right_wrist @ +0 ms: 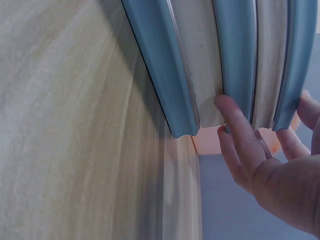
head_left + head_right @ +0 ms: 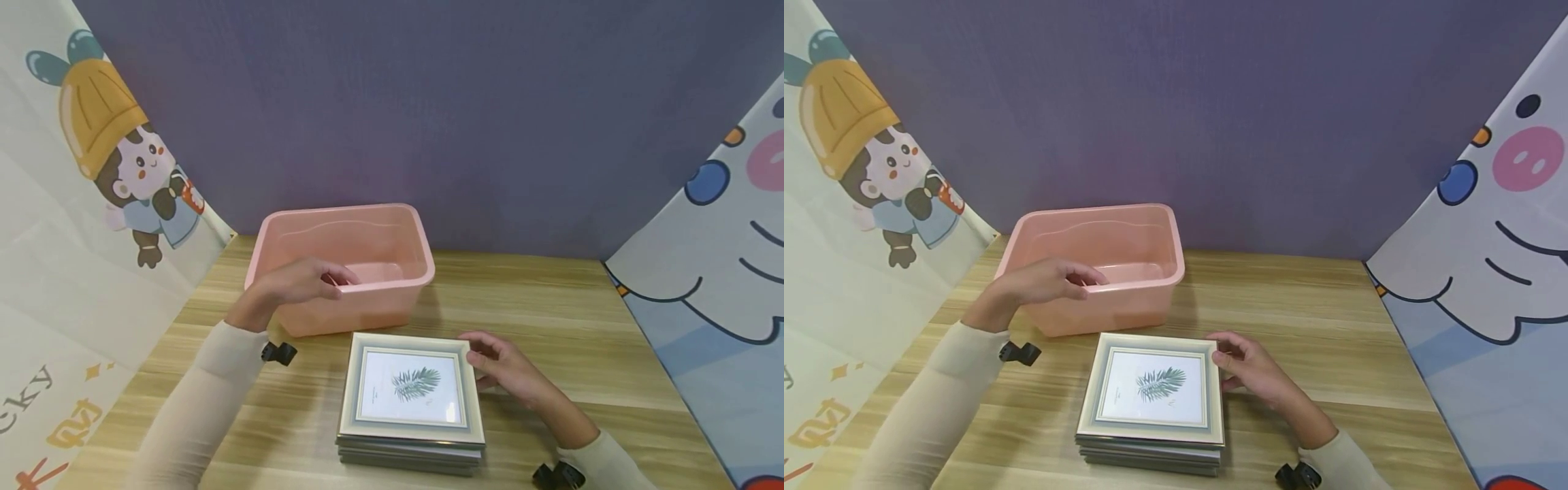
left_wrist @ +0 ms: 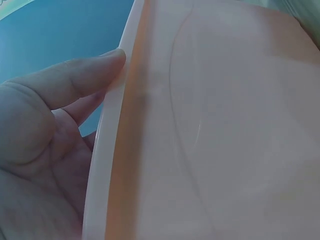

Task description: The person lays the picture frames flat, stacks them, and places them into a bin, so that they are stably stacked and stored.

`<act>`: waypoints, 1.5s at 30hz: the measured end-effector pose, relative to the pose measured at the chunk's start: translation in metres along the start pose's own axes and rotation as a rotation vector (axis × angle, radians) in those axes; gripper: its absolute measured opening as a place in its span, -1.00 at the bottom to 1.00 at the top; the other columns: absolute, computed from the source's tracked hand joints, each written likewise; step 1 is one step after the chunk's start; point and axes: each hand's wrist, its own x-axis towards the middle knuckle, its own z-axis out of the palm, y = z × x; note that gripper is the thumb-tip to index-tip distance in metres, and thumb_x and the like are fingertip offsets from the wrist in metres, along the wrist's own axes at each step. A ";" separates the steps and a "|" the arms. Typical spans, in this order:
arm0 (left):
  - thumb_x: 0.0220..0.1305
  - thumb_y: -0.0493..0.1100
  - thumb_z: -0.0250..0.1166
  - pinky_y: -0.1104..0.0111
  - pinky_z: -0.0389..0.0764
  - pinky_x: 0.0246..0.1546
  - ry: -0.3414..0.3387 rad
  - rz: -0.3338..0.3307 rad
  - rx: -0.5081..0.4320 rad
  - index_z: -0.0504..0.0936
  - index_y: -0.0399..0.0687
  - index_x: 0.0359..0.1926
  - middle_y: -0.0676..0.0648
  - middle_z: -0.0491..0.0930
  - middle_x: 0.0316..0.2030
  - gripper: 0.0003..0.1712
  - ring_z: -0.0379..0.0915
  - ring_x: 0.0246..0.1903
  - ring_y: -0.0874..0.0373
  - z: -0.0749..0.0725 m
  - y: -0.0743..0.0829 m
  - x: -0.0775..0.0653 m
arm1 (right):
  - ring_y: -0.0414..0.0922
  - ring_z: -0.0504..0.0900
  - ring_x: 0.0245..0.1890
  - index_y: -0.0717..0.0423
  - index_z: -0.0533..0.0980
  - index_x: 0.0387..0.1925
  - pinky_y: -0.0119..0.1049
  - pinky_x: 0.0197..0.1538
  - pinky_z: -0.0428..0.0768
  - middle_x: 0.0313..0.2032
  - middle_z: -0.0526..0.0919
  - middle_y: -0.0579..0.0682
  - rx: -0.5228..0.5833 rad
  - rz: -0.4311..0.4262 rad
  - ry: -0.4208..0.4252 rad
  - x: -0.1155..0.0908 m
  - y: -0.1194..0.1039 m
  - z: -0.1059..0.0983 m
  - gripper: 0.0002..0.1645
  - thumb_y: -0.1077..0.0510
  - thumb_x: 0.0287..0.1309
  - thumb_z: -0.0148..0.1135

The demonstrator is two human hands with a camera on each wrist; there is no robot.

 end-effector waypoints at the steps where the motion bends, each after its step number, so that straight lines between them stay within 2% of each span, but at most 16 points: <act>1: 0.34 -0.28 0.28 0.12 0.60 0.16 -0.005 0.003 -0.006 0.71 0.01 0.13 -0.03 0.72 0.03 -0.64 0.60 0.06 0.03 0.001 0.001 0.003 | -0.08 0.65 -0.11 0.29 0.31 0.38 -0.10 -0.20 0.78 0.01 0.57 0.03 0.001 0.004 0.003 0.000 0.000 0.000 -0.40 0.08 0.47 0.16; 6: 0.34 -0.28 0.27 0.12 0.60 0.18 -0.024 0.015 -0.007 0.70 0.02 0.15 -0.03 0.71 0.06 -0.62 0.59 0.09 0.04 0.006 0.008 0.014 | -0.11 0.65 -0.11 0.28 0.31 0.39 -0.10 -0.20 0.78 0.02 0.56 0.03 0.000 0.010 0.005 0.000 0.000 0.000 -0.40 0.08 0.47 0.16; 16: 0.32 -0.31 0.28 0.21 0.62 0.10 -0.064 0.034 -0.005 0.71 0.01 0.14 -0.02 0.72 0.01 -0.61 0.59 0.03 0.07 0.015 0.027 0.036 | -0.11 0.65 -0.12 0.28 0.31 0.39 -0.10 -0.21 0.77 0.07 0.52 0.17 -0.006 0.010 0.011 -0.001 -0.001 -0.001 -0.40 0.09 0.47 0.16; 27: 0.32 -0.32 0.28 0.25 0.61 0.12 -0.101 0.063 -0.004 0.72 0.00 0.13 -0.02 0.72 0.01 -0.62 0.58 0.05 0.09 0.025 0.040 0.057 | -0.13 0.64 -0.10 0.27 0.32 0.39 -0.11 -0.19 0.77 0.12 0.50 0.24 -0.013 0.021 0.016 -0.001 -0.001 -0.001 -0.40 0.08 0.47 0.16; 40: 0.32 -0.34 0.28 0.32 0.60 0.11 -0.137 0.100 0.011 0.72 -0.01 0.13 -0.01 0.72 0.05 -0.61 0.57 0.04 0.12 0.040 0.057 0.078 | -0.14 0.61 -0.09 0.28 0.32 0.38 -0.11 -0.19 0.76 0.07 0.50 0.13 -0.019 0.022 0.026 -0.001 0.001 -0.002 -0.40 0.09 0.46 0.16; 45: 0.31 -0.36 0.29 0.33 0.61 0.12 -0.141 0.110 0.001 0.72 -0.06 0.13 -0.04 0.72 0.06 -0.61 0.59 0.04 0.10 0.043 0.062 0.082 | -0.13 0.64 -0.11 0.28 0.31 0.39 -0.11 -0.18 0.77 0.12 0.48 0.26 -0.011 0.019 0.022 -0.001 0.001 -0.002 -0.40 0.09 0.47 0.16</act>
